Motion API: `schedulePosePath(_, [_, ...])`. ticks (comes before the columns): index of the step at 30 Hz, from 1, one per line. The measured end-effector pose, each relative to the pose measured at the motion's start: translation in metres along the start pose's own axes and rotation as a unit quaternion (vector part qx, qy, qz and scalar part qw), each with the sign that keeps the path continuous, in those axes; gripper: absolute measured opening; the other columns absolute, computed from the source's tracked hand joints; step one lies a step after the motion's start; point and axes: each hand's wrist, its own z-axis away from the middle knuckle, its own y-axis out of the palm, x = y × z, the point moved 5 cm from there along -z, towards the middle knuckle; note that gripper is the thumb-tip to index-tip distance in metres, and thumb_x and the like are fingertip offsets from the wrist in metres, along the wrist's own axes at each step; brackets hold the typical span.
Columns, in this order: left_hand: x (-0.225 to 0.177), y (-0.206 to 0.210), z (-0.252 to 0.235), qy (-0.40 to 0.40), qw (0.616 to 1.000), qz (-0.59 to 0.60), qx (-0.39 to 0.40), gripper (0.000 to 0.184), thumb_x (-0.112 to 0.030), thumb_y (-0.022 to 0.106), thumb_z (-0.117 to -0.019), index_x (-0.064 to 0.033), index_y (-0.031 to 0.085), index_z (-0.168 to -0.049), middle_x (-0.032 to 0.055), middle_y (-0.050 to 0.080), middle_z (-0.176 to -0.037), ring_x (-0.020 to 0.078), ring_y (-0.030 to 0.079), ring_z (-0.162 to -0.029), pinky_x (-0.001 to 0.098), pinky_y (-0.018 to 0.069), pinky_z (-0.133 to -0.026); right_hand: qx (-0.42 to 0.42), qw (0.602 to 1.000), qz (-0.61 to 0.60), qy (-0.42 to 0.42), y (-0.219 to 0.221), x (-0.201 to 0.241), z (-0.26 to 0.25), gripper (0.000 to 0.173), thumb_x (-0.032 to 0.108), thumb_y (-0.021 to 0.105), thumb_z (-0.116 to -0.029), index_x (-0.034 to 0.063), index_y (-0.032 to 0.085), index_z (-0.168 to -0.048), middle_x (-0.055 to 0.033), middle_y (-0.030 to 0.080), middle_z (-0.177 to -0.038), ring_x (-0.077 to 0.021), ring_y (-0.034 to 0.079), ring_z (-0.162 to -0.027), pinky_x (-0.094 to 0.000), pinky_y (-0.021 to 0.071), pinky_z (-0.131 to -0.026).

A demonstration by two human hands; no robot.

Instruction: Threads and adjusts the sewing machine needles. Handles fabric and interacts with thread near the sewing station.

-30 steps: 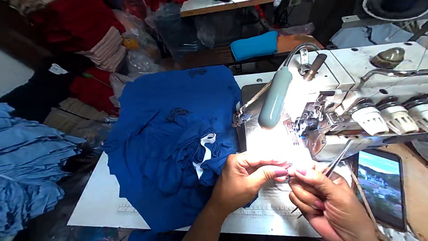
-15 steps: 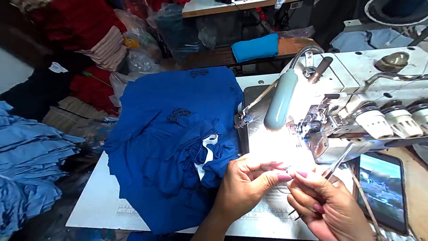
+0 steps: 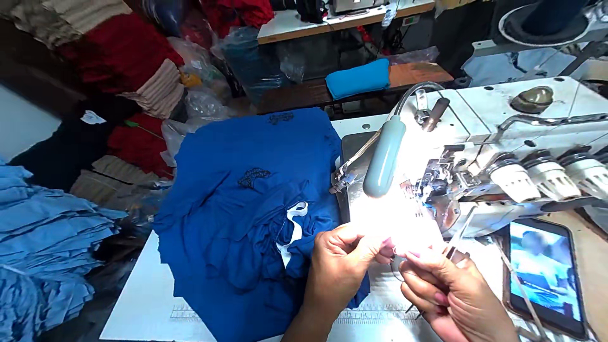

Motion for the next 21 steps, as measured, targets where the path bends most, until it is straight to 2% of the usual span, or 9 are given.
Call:
schedulePosePath(7, [0.0007,0.0009,0.0001,-0.053,0.995,0.07,-0.039,0.016,0.002,0.062,-0.0949,0.0022,0.074,-0.084,0.0138,0.073,-0.073,0.016,0.073,-0.065,0.0288,0.0631,-0.069,0.002,1.0,-0.003,-0.002,-0.0011,-0.001,-0.0003,0.019,-0.001,0.058,-0.0929,0.0051,0.072,-0.082,0.0033,0.052,-0.051,0.0052,0.038,-0.038,-0.0108,0.0306,-0.035])
schedulePosePath(15, [-0.0012,-0.001,-0.0016,-0.13,0.975,0.164,-0.072,0.021,0.007,0.055,-0.0976,0.0057,0.071,-0.084,0.0163,0.073,-0.073,0.0161,0.073,-0.064,0.0272,0.063,-0.066,-0.038,0.999,-0.007,-0.023,-0.0008,0.0032,0.0015,0.028,-0.004,0.049,-0.0946,0.0082,0.067,-0.076,0.0046,0.049,-0.049,0.0044,0.038,-0.038,-0.011,0.0309,-0.036])
schedulePosePath(18, [-0.0004,-0.002,-0.001,-0.131,0.977,0.153,-0.064,0.017,0.008,0.058,-0.0961,0.0062,0.072,-0.087,0.0165,0.073,-0.076,0.0162,0.074,-0.067,0.0281,0.0633,-0.069,-0.035,0.999,-0.02,-0.021,-0.0015,0.0014,-0.0003,0.026,-0.004,0.049,-0.0945,0.0068,0.066,-0.078,0.0049,0.047,-0.048,0.0043,0.038,-0.037,-0.0112,0.0309,-0.036])
schedulePosePath(21, [-0.0016,-0.0023,-0.0001,-0.126,0.986,0.107,-0.027,0.013,0.007,0.062,-0.0943,0.0047,0.074,-0.091,0.0153,0.075,-0.081,0.0163,0.075,-0.072,0.0294,0.0634,-0.075,-0.023,0.999,-0.032,-0.018,-0.001,-0.0012,-0.0017,0.021,-0.003,0.055,-0.0933,0.0053,0.069,-0.08,0.0034,0.05,-0.05,0.0047,0.038,-0.038,-0.011,0.0312,-0.036])
